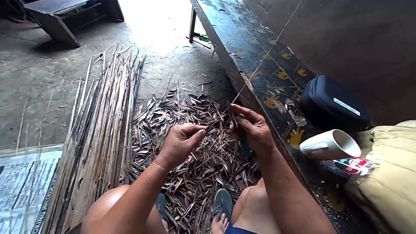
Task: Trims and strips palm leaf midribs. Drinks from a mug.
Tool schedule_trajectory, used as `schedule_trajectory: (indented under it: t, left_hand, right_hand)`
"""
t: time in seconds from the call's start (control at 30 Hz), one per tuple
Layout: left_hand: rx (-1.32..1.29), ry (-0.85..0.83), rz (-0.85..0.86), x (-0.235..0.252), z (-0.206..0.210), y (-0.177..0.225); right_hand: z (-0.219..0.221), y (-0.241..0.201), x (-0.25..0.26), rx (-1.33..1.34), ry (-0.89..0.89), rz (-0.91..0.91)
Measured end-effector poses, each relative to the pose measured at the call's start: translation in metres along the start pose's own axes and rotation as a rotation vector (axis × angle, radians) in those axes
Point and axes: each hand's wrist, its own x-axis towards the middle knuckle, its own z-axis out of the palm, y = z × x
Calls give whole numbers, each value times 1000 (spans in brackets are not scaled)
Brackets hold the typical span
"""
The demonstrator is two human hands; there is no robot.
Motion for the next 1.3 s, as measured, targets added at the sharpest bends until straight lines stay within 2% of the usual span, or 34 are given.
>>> schedule_trajectory:
  t: [0.3, 0.47, 0.6, 0.7, 0.77, 1.3]
  left_hand:
    - [-22, -2, 4, 1, 0, -2]
    - [28, -15, -1, 0, -1, -6]
    - [31, -11, -15, 1, 1, -8]
    - [38, -17, -10, 0, 2, -7]
    - [56, -31, -2, -1, 1, -7]
    - [161, -50, 30, -3, -4, -9]
  right_hand:
    - [-10, -5, 5, 62, 28, -40]
    - [-26, -18, 6, 31, 172, -89]
    - [-24, -16, 2, -23, 39, 14]
    - [-7, -3, -2, 26, -78, 126]
    - [-4, 0, -1, 71, -97, 138]
    - [-42, -23, 7, 112, 205, -110]
